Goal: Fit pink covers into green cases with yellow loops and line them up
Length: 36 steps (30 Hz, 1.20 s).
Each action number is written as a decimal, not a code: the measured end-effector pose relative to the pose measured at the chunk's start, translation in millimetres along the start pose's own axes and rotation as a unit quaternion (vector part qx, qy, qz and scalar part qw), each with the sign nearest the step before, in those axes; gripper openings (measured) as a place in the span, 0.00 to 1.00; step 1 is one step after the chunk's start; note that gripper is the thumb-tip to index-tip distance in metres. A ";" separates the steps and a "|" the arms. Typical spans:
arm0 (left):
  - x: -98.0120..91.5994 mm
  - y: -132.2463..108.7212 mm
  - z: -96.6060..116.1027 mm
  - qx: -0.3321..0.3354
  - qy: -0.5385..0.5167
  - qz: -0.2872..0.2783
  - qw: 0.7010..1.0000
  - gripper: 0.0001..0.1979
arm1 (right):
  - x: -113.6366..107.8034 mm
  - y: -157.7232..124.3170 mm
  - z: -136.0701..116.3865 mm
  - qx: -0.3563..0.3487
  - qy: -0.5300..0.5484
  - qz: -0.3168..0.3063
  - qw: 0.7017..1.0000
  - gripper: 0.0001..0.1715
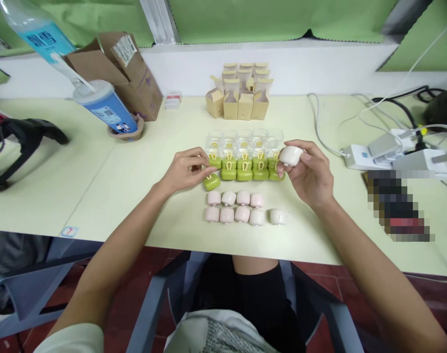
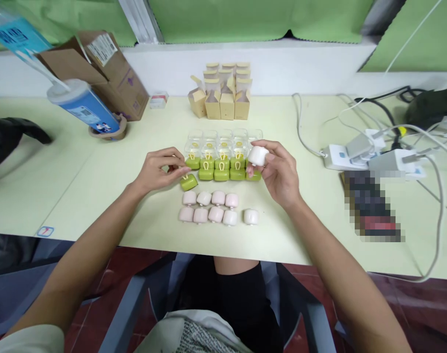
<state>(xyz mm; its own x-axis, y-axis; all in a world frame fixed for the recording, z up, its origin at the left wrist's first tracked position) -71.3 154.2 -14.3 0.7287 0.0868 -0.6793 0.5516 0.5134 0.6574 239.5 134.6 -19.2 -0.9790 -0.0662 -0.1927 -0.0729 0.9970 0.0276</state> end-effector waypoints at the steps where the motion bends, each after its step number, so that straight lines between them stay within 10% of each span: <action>1: -2.0 -0.7 -2.1 -0.008 0.015 0.015 1.000 0.20 | 1.9 -0.2 -1.6 -0.011 -0.022 0.006 1.000 0.36; 6: 2.6 -4.4 -8.7 -0.011 0.059 -0.032 0.998 0.22 | 4.1 -2.1 -2.9 -0.027 -0.101 0.031 0.994 0.38; 16: 2.2 -4.3 -13.4 -0.044 -0.015 -0.091 0.995 0.24 | 4.4 2.5 13.3 -0.059 0.122 0.002 0.991 0.24; 36: 4.5 -7.3 -14.2 -0.034 0.015 -0.089 0.995 0.23 | 6.3 4.2 13.8 -0.060 0.194 -0.004 0.979 0.23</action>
<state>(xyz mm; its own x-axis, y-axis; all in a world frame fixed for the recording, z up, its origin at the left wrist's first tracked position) -77.7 162.9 -26.8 0.6085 0.0138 -0.7934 0.6421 0.5789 0.5025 235.6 138.9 -33.8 -0.9752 -0.1069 0.1937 -0.0788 0.9860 0.1470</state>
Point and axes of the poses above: each hand's wrist, its own y-axis towards the middle knuckle, its own x-axis out of the palm, z = x × y, the point moved 7 cm from there along y, towards the middle knuckle, and after that the axes turned 15 degrees about x, right-handed, at the moved point
